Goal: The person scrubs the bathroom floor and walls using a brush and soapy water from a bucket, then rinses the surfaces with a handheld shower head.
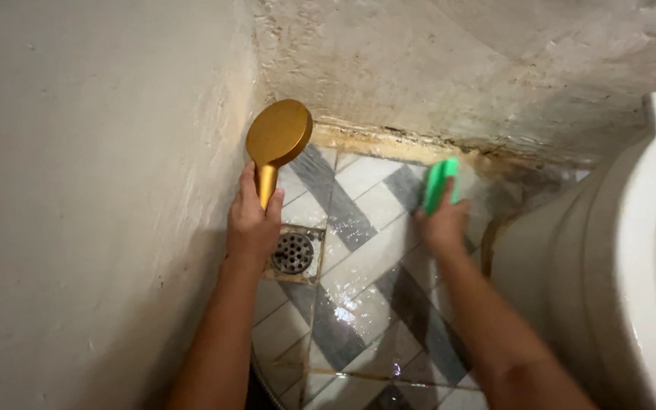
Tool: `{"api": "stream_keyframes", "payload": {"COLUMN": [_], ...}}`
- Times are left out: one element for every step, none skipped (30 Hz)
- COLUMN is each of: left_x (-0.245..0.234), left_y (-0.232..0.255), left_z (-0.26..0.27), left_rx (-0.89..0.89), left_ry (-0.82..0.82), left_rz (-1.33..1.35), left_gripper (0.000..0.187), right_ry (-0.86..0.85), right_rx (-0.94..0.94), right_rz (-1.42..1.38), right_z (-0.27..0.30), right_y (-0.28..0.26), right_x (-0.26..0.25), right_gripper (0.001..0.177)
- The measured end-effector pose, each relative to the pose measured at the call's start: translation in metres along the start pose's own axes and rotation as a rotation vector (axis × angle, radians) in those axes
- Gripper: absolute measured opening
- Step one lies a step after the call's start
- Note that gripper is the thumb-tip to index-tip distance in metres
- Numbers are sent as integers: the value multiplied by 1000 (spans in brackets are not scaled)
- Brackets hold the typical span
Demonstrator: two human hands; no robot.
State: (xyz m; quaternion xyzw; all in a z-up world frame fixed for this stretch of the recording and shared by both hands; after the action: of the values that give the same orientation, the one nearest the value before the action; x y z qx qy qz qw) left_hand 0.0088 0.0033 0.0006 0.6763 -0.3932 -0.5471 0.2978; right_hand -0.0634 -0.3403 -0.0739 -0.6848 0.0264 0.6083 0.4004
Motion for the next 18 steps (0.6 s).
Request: {"api": "stream_keyframes", "payload": {"left_x": [0,1,1,1,2,3,3,3,3,1,-2,-4,-4,-6,-8,-9,-9,-10], "left_y": [1,1,0,-2,-2,-2,-3,-2,0,3,4,5,8,9,10,10,9,9], "left_z": [-1,-1,0,-1,-1,-2,-1,-1,-2,-2,-1,0,0,1,1,1,2,3], "left_rx": [0,-85,-172,-172,-99,-25,-27,-3,24,26,-49,-124,-122,-101,-81,-80,-111,-142], "left_ry": [5,-36,-81,-81,-50,-19,-22,-5,9,3,-34,-72,-73,-64,-53,-53,-72,-92], "left_rz": [1,-29,-64,-68,-51,-33,-33,-19,-5,-5,-14,-24,-19,-21,-24,-21,-19,-17], "left_gripper": [63,65,67,67,66,65,65,65,64,64,64,64,64,64,64,64,65,66], "right_ry": [-4,168,336,-213,-314,-264,-213,-214,-219,-224,-278,-330,-202,-74,-139,-205,-206,-114], "right_rx": [-129,-304,-476,-125,-162,-223,-281,-278,-345,-409,-265,-121,-129,-135,47,229,225,154], "right_rz": [7,95,180,105,77,-29,-133,-132,12,155,104,52,-27,-105,-185,-264,-261,-102], "right_z": [1,4,15,24,36,55,68,69,68,65,54,43,37,33,27,24,23,25], "right_y": [-7,-24,-47,-69,-95,-122,-137,-137,-135,-130,-117,-98,-74,-53,-32,-15,-6,0], "right_x": [8,23,46,74,96,115,122,116,108,101,87,68,44,21,0,-15,-17,-16], "right_gripper": [102,110,119,97,113,109,105,105,110,115,115,116,115,115,105,96,96,101]}}
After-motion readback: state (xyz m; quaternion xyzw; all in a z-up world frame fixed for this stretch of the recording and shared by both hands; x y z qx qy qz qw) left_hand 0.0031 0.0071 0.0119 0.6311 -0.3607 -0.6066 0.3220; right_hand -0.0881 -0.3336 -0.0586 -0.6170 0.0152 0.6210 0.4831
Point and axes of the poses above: each hand's wrist, its own z-axis away from the middle knuckle, its own x-axis out of the palm, y = z × x, the point moved 1 cm from there along -z, towards the middle knuckle, and after that the axes turned 1 degree about y, right-handed, at the moved point
